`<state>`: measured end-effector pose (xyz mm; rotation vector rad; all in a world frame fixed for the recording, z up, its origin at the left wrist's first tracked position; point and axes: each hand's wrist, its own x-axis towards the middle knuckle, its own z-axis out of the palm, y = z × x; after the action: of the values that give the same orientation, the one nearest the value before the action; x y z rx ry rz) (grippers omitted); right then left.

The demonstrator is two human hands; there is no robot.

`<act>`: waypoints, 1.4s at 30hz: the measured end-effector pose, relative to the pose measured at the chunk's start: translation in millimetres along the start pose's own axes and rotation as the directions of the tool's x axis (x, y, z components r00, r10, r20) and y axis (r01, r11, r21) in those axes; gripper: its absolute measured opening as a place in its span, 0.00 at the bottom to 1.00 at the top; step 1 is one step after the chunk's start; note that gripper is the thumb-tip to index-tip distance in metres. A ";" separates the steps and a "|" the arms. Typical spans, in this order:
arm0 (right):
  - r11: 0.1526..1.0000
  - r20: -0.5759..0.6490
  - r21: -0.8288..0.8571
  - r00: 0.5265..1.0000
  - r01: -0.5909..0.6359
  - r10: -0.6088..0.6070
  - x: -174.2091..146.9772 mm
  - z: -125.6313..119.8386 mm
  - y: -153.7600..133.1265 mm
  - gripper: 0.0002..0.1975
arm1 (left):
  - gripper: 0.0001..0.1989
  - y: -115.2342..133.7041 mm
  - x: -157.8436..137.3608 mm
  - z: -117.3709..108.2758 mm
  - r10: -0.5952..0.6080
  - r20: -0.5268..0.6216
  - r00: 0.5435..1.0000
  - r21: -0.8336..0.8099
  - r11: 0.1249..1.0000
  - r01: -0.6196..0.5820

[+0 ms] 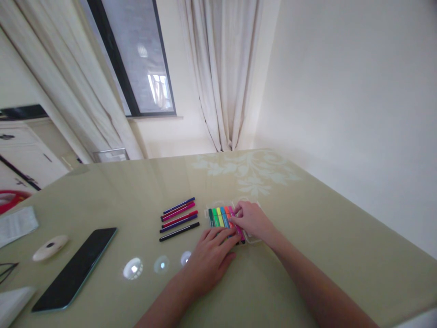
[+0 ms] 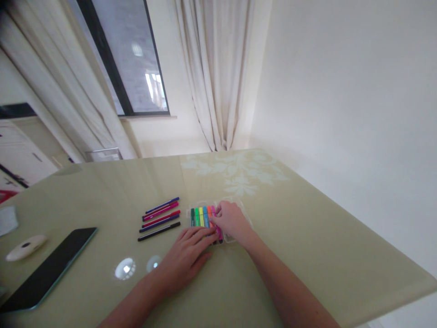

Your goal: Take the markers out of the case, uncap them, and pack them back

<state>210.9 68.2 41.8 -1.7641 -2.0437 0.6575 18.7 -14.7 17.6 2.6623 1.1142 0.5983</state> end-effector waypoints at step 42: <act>0.991 -0.050 -0.099 0.994 0.094 -0.100 -11.5 4.4 -11.5 0.10 | 0.24 0.1 -0.7 -0.9 -0.031 0.018 0.999 0.004 1.000 0.031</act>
<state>200.8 55.1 45.0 -1.7020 -2.1413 0.4843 17.9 -15.2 18.2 2.6433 1.1506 0.5654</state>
